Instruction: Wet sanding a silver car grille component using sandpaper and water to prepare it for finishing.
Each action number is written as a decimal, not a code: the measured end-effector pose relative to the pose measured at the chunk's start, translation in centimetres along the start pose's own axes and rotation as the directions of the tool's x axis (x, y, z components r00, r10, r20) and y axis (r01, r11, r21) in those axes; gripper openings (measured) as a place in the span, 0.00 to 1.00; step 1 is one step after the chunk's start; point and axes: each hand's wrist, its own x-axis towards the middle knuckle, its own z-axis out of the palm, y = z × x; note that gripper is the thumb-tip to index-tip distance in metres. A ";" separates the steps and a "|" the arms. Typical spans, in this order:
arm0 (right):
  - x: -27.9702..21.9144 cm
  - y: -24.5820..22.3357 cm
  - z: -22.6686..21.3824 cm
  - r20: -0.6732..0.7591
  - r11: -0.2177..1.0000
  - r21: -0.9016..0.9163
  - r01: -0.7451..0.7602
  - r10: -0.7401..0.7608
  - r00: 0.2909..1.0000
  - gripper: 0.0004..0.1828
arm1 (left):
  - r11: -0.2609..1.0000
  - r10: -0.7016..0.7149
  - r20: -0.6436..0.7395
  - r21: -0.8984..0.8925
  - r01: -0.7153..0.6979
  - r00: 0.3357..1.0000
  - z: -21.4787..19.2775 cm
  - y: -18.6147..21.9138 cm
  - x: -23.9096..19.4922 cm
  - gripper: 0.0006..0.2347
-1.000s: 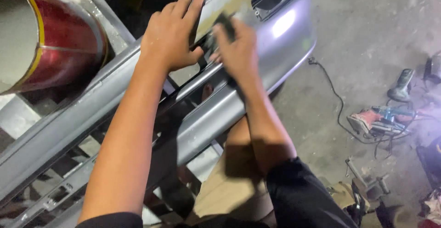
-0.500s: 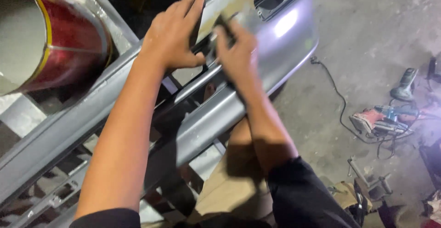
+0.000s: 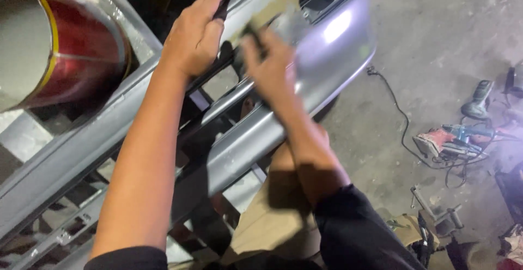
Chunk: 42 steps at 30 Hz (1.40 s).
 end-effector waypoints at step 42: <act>0.0 1.7 0.8 0.015 0.989 -0.147 -0.020 0.023 1.000 0.15 | 0.990 0.083 -0.064 0.117 -0.075 0.995 0.7 0.3 0.1 0.25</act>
